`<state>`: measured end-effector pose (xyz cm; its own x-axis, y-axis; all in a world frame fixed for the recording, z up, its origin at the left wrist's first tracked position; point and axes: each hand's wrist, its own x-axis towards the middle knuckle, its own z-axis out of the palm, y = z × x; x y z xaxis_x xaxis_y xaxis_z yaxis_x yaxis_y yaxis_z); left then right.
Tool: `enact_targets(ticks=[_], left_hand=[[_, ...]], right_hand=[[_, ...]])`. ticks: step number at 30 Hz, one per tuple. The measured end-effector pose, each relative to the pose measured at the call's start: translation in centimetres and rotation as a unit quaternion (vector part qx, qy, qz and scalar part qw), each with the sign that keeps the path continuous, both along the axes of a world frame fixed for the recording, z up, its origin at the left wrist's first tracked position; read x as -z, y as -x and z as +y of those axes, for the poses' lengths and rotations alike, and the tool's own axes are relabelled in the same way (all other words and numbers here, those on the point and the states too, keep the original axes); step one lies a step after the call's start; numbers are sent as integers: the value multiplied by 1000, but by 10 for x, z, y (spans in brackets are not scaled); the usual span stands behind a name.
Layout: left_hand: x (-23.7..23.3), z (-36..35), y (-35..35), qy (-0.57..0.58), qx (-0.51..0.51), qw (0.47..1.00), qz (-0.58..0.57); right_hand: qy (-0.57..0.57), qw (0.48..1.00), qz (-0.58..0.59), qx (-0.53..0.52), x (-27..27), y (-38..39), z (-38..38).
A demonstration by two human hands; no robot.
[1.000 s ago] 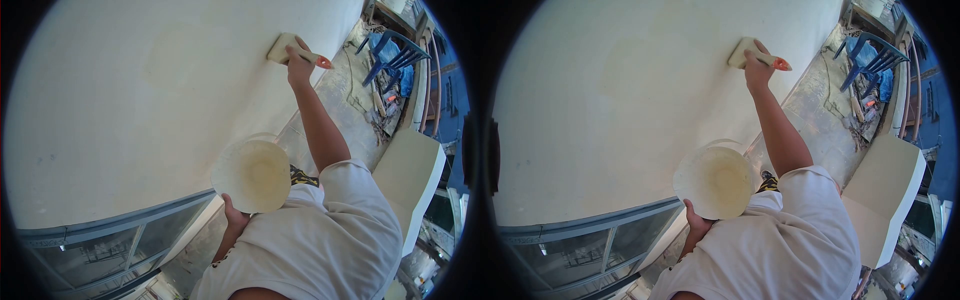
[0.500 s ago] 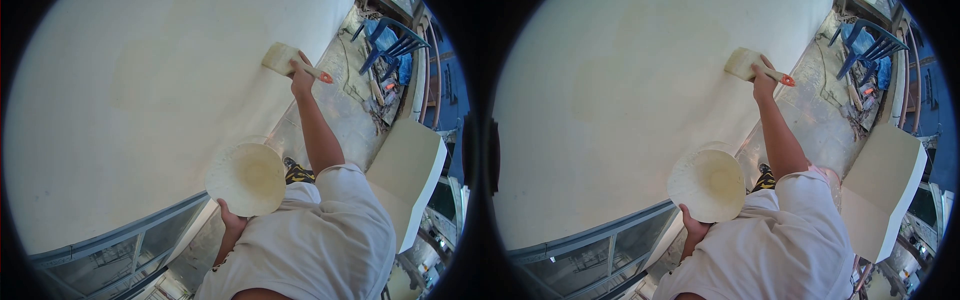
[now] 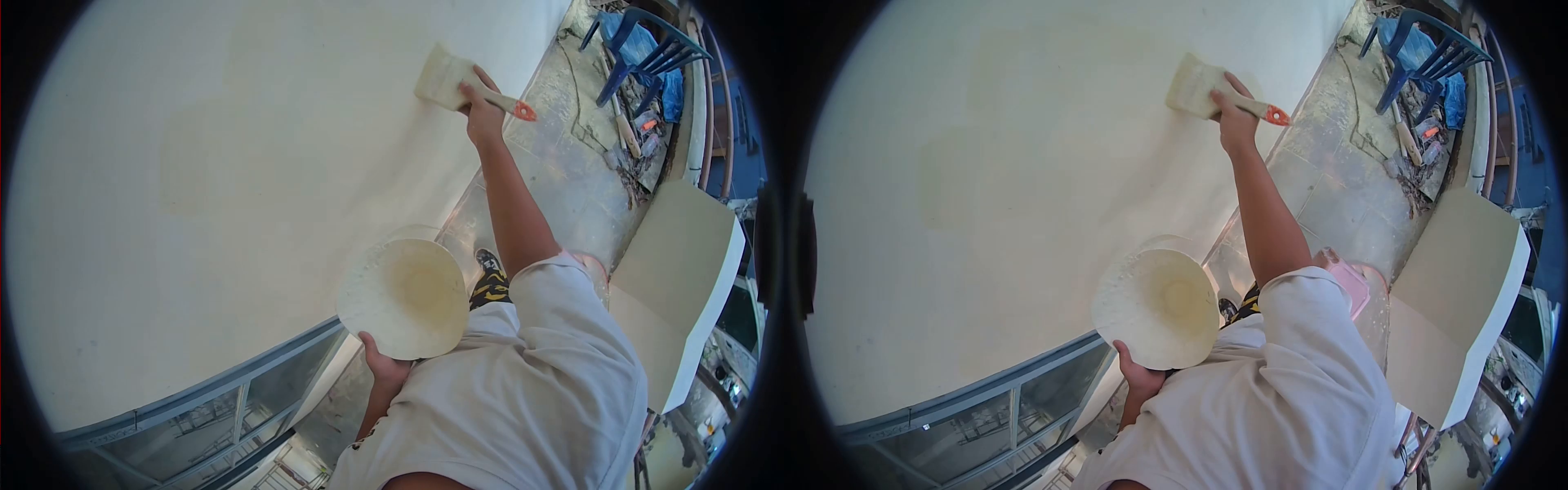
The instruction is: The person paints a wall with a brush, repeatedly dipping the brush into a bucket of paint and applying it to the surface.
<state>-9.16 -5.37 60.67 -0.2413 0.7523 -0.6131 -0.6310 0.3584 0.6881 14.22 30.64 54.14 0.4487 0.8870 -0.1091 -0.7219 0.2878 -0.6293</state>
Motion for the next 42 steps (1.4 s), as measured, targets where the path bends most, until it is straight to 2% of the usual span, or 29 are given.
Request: enact_targets(ticks=[2, 4, 8, 10, 13, 15, 16, 18, 19, 21, 22, 24, 25, 27, 29, 31, 33, 35, 37, 38, 40, 42], left_hand=[[-6, -1, -3, -5, -6, 1000, -5], [-9, 4, -5, -12, -14, 1000, -9], [-13, 6, -5, -2, 5, 1000, 11], [-11, 6, -9, -1, 4, 1000, 18], [-12, 7, -6, -5, 8, 1000, -3], [-6, 8, -5, -3, -1, 1000, -4], [-8, 11, -7, -9, 0, 1000, -8], [-15, 18, -12, -19, 4, 1000, -23], [-11, 17, -9, -16, 2, 1000, -21], [2, 16, -2, -15, 0, 1000, -19], [2, 18, -4, -14, -1, 1000, -22], [0, 22, -6, -26, 19, 999, -34], [1, 24, -8, -26, 24, 999, -36], [1, 28, -10, -14, 14, 1000, -19], [1, 31, -13, -12, 20, 999, -27], [1, 29, -12, -11, 20, 999, -33], [5, 32, -10, -10, 20, 999, -48], [3, 34, -12, -19, 32, 999, -39], [2, 39, -14, -20, 46, 998, -25], [1, 40, -15, -25, 50, 998, -8], [4, 43, -17, -25, 49, 998, 6], [1, 38, -13, 0, 38, 997, -61]], right_hand=[[35, 999, -37, 17, 39, -11, -5], [62, 993, -61, 81, 49, -14, 1], [30, 991, -124, 36, -29, -10, 13], [-61, 997, -35, 17, -57, -25, 4], [-16, 998, -35, 45, -28, -45, -1], [44, 992, -89, 82, 24, -35, 8], [47, 990, -106, 74, 28, -23, 13], [43, 981, -179, 65, 10, -3, 30], [45, 981, -178, 63, -18, -3, 26], [-61, 997, -52, -10, -74, -22, 15], [-60, 997, -55, -11, -93, -32, 14], [-184, 982, 40, -17, -116, -46, 12], [-185, 982, 38, -14, -110, -47, 17], [-114, 992, -40, -44, -76, -43, 38], [-79, 996, -40, -34, -31, -51, 40], [25, 994, -103, 20, 10, -62, 33], [36, 992, -107, 55, 41, -62, 42], [46, 989, -108, 90, 32, -57, 56], [70, 970, -223, 67, -19, -42, 65], [11, 996, -77, 33, -47, -47, 54], [-69, 997, -35, 22, -76, -67, 46], [-88, 995, -23, 27, -68, -72, 34]])
